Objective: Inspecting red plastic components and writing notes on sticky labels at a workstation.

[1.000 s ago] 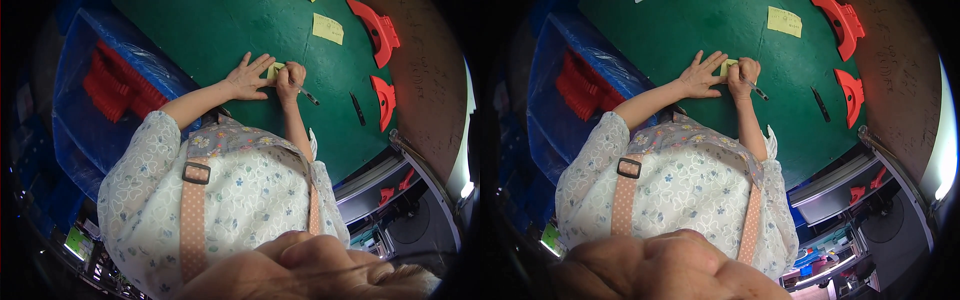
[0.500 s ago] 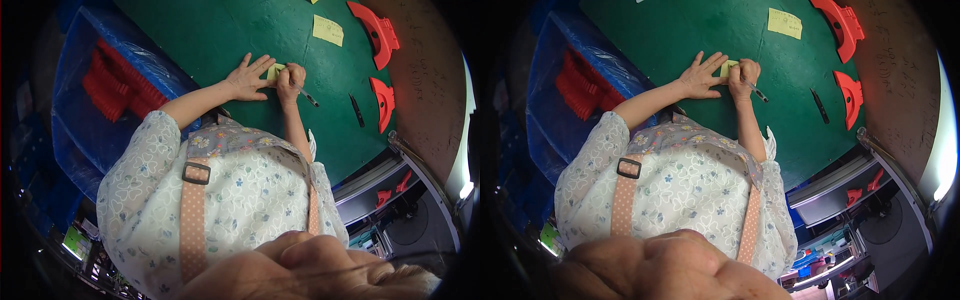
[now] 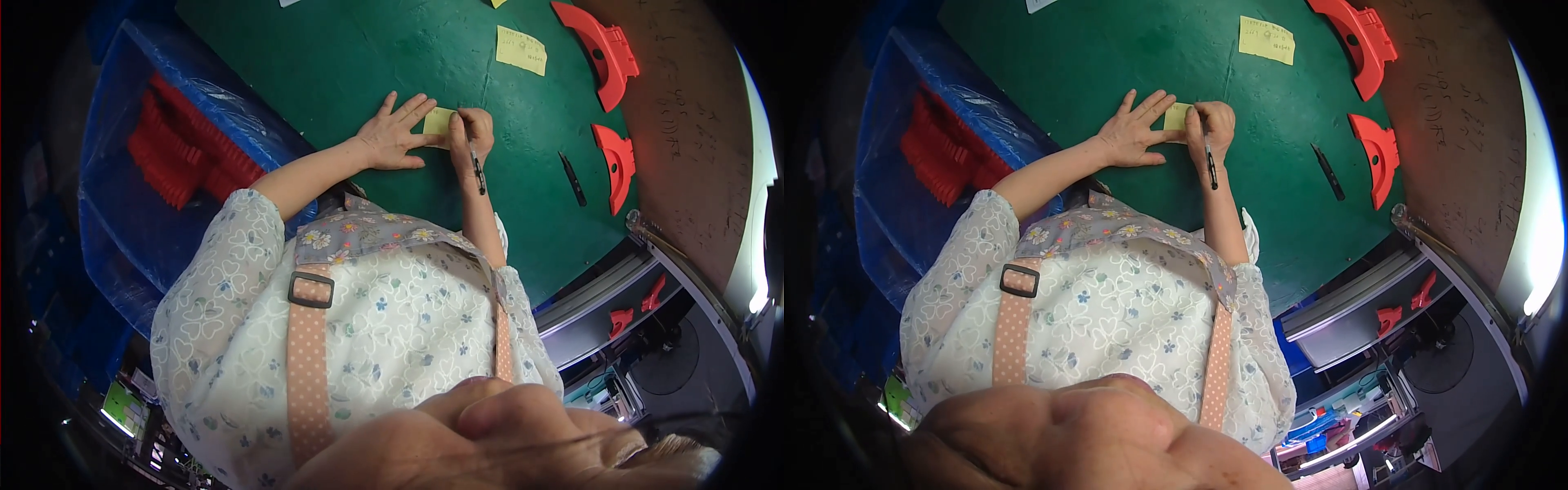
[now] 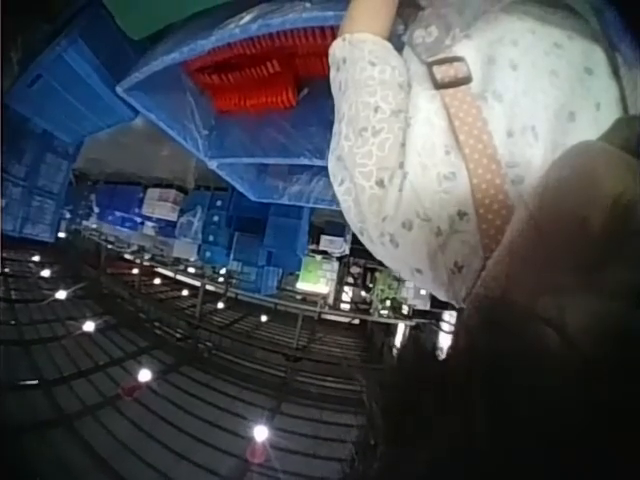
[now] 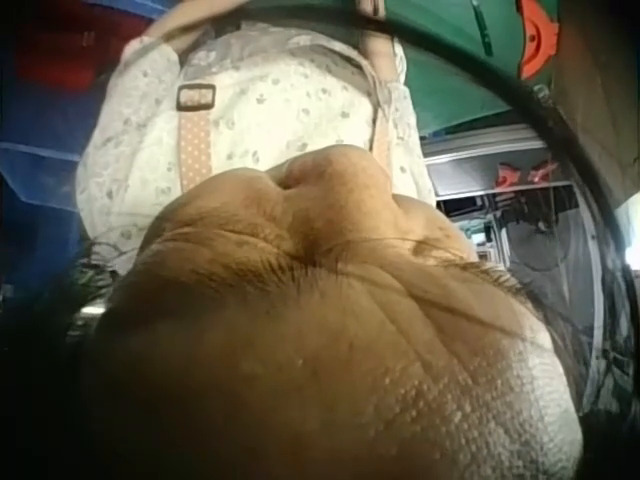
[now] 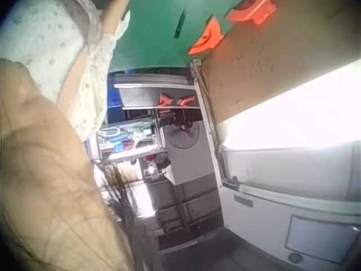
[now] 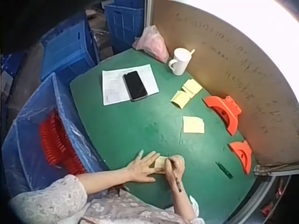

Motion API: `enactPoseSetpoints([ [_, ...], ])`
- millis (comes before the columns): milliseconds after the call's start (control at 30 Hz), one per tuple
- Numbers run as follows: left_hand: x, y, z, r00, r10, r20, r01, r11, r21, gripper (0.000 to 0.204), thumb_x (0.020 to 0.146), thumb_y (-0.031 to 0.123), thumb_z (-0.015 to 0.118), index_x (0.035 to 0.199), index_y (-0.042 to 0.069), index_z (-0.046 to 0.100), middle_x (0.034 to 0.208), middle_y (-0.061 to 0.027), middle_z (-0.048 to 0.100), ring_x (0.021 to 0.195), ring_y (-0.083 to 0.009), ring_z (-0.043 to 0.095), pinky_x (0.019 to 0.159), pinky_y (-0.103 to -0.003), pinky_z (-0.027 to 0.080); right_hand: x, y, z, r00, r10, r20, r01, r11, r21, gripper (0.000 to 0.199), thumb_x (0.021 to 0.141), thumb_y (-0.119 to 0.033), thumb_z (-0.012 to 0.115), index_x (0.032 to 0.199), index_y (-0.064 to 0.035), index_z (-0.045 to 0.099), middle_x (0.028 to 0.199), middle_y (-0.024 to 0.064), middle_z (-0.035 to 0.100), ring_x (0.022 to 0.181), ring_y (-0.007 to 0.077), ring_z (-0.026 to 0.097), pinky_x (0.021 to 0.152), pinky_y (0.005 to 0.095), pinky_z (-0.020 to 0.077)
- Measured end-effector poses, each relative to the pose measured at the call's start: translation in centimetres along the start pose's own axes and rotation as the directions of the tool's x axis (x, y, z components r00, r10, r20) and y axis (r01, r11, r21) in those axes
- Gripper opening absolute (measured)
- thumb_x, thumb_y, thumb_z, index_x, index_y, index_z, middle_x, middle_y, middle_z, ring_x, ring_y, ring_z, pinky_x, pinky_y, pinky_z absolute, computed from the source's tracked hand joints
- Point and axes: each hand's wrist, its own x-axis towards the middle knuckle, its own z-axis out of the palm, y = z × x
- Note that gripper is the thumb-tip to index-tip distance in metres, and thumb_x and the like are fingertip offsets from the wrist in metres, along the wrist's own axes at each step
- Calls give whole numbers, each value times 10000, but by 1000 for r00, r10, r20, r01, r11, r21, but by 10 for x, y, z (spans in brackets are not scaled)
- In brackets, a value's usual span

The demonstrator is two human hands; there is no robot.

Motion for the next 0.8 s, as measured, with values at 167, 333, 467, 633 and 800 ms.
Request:
enactPoseSetpoints([
  [167,2,0,-1,1000,13,-12,-13,1000,-7,543,701,499,585,1213,376,452,1413,-131,171,1315,-297,139,986,-599,131,-9,5,6,997,81,-21,-79,995,64,61,730,-59,568,757,-33,520,791,121,558,722,254,533,687,339,430],
  [333,2,-1,1,1000,9,-12,-9,1000,-17,538,702,493,591,1209,375,456,1413,-127,174,1315,-295,138,985,-601,133,-9,7,5,999,0,-38,0,1000,-5,44,745,-51,509,711,-32,488,775,128,551,799,272,529,713,365,419],
  [467,0,-1,2,1000,8,-20,-8,1000,-11,536,701,489,594,1207,381,456,1414,-124,176,1316,-289,138,984,-601,135,-8,7,6,1000,11,1,-11,1000,-7,50,741,-54,508,702,-36,483,768,125,550,800,273,528,736,376,407],
  [633,1,-1,0,1000,7,0,-7,1000,-24,533,710,486,583,1215,381,447,1418,-115,170,1322,-276,119,993,-597,113,-6,8,9,999,-35,-42,33,998,-44,87,702,-94,554,682,-51,481,759,130,554,724,277,514,706,378,378],
  [800,2,0,-1,1000,-4,21,5,1000,-30,528,720,482,570,1222,383,438,1421,-108,165,1327,-265,101,1000,-595,94,-4,8,9,998,-49,-34,47,997,-57,88,703,-96,552,678,-51,481,755,129,557,721,275,519,709,377,376],
])
